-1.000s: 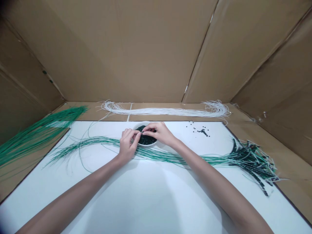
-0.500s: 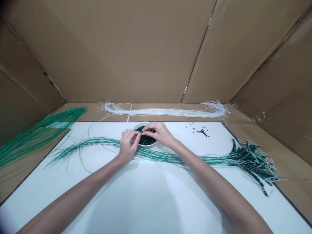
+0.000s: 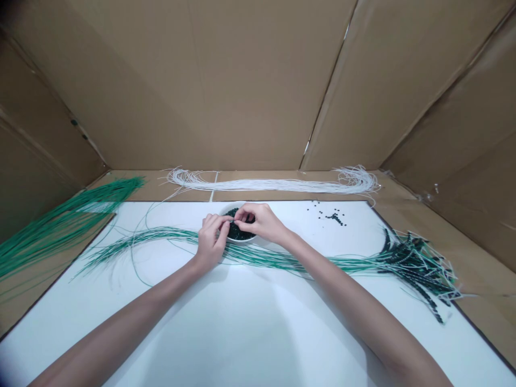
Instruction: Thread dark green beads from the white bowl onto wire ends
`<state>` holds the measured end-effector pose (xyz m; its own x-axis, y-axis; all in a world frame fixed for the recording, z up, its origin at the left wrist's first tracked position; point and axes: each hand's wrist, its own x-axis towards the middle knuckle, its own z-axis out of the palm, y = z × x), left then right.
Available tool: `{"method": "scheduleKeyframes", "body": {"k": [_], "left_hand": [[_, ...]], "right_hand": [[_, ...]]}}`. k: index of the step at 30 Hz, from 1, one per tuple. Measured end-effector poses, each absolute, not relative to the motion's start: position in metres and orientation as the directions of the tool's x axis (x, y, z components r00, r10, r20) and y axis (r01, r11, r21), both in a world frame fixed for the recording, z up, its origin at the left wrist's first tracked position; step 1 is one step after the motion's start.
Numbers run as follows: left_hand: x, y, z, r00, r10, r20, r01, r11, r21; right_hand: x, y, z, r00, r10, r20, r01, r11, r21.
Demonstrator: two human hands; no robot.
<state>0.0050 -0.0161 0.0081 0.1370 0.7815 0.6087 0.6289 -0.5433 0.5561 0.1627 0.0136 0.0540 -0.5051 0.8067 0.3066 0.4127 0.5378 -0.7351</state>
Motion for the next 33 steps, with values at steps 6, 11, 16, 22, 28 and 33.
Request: {"method": "scheduleKeyframes", "body": {"k": [6,11,16,22,28,33], "left_hand": [[0.004,-0.018,0.006,0.070,0.802,0.593,0.572,-0.519,0.635],[0.005,-0.017,0.007,0.132,0.779,0.613,0.572,-0.565,0.595],[0.005,-0.016,0.008,0.155,0.756,0.636,0.581,-0.590,0.560],[0.005,-0.016,0.007,0.093,0.769,0.633,0.516,-0.580,0.630],[0.006,-0.016,0.007,0.101,0.774,0.625,0.508,-0.580,0.637],[0.007,-0.015,0.007,0.041,0.774,0.632,0.523,-0.555,0.647]], "right_hand": [[0.160,0.013,0.050,-0.501,0.806,0.316,0.391,0.537,-0.748],[0.161,0.013,0.051,-0.513,0.817,0.263,0.360,0.483,-0.798],[0.164,0.014,0.059,-0.553,0.809,0.199,0.353,0.443,-0.824],[0.164,0.014,0.060,-0.589,0.785,0.191,0.377,0.477,-0.794],[0.164,0.015,0.059,-0.523,0.824,0.218,0.428,0.475,-0.769],[0.166,0.017,0.060,-0.580,0.794,0.183,0.544,0.545,-0.639]]}}
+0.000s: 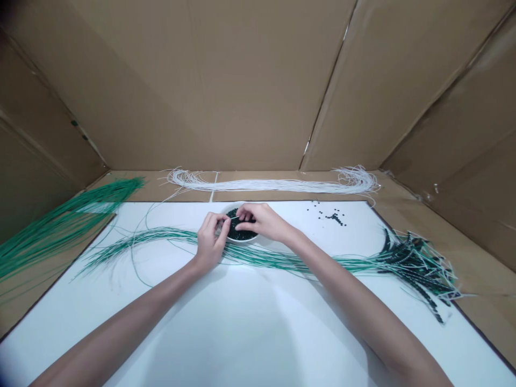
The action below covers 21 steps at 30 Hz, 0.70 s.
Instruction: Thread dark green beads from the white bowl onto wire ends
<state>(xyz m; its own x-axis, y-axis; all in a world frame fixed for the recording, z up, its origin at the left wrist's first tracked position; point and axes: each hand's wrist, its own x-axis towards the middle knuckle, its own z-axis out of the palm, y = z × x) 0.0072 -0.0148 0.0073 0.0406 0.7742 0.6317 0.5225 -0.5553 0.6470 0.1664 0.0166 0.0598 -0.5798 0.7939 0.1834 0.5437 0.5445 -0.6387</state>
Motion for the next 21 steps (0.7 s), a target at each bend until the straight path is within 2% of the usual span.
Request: {"method": "scheduleKeyframes", "body": {"k": [4,7,10,14,18,21], "left_hand": [[0.007,-0.015,0.007,0.012,0.774,0.633,0.526,-0.543,0.654],[0.007,-0.014,0.006,0.013,0.777,0.629,0.520,-0.543,0.660],[0.007,-0.014,0.006,0.016,0.779,0.627,0.515,-0.544,0.662],[0.007,-0.014,0.006,0.005,0.783,0.622,0.511,-0.536,0.672],[0.007,-0.014,0.007,0.006,0.783,0.622,0.501,-0.540,0.676],[0.007,-0.014,0.007,0.011,0.781,0.624,0.495,-0.547,0.675]], "right_hand": [[0.165,0.017,0.053,-0.668,0.735,0.119,0.628,0.642,-0.441],[0.163,0.018,0.048,-0.666,0.728,0.162,0.629,0.665,-0.402],[0.163,0.019,0.049,-0.612,0.762,0.209,0.616,0.626,-0.477],[0.166,0.023,0.051,-0.519,0.821,0.237,0.523,0.525,-0.671],[0.168,0.025,0.051,-0.497,0.845,0.196,0.379,0.415,-0.827],[0.168,0.025,0.051,-0.485,0.860,0.159,0.325,0.346,-0.880]]}}
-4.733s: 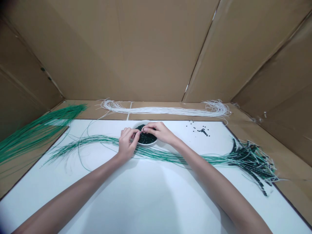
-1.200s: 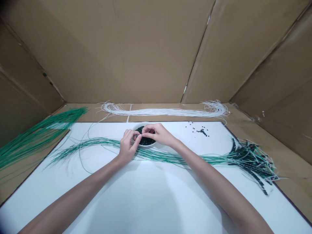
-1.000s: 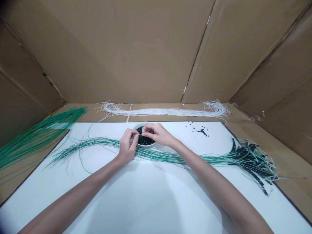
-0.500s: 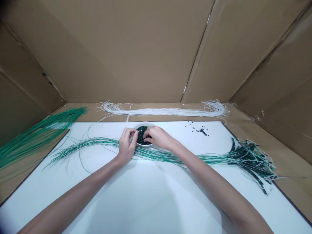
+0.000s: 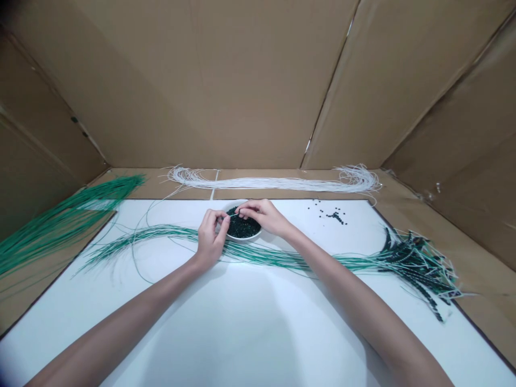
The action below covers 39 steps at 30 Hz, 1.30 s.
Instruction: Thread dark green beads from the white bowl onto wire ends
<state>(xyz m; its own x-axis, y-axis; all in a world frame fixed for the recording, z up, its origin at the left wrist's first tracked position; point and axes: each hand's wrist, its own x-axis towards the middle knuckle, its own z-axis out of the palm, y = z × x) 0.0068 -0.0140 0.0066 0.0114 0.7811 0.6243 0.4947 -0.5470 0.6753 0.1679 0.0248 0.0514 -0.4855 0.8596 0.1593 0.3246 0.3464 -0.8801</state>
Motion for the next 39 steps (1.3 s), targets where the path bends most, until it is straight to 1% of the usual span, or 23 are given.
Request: {"method": "scheduleKeyframes", "body": {"k": [7,27,39], "left_hand": [[0.0069,-0.0144,0.0069,0.024,0.779,0.627,0.493,-0.554,0.671],[0.0068,-0.0154,0.0079,0.030,0.785,0.618,0.505,-0.545,0.669],[0.0070,-0.0152,0.0059,0.067,0.788,0.612,0.525,-0.549,0.650]], "right_hand": [[0.1680,0.0255,0.0502,-0.484,0.863,0.148,0.290,0.318,-0.902],[0.1698,0.0254,0.0507,-0.505,0.851,0.145,0.254,0.307,-0.917],[0.1671,0.0242,0.0490,-0.512,0.847,0.147,0.317,0.345,-0.884]]}}
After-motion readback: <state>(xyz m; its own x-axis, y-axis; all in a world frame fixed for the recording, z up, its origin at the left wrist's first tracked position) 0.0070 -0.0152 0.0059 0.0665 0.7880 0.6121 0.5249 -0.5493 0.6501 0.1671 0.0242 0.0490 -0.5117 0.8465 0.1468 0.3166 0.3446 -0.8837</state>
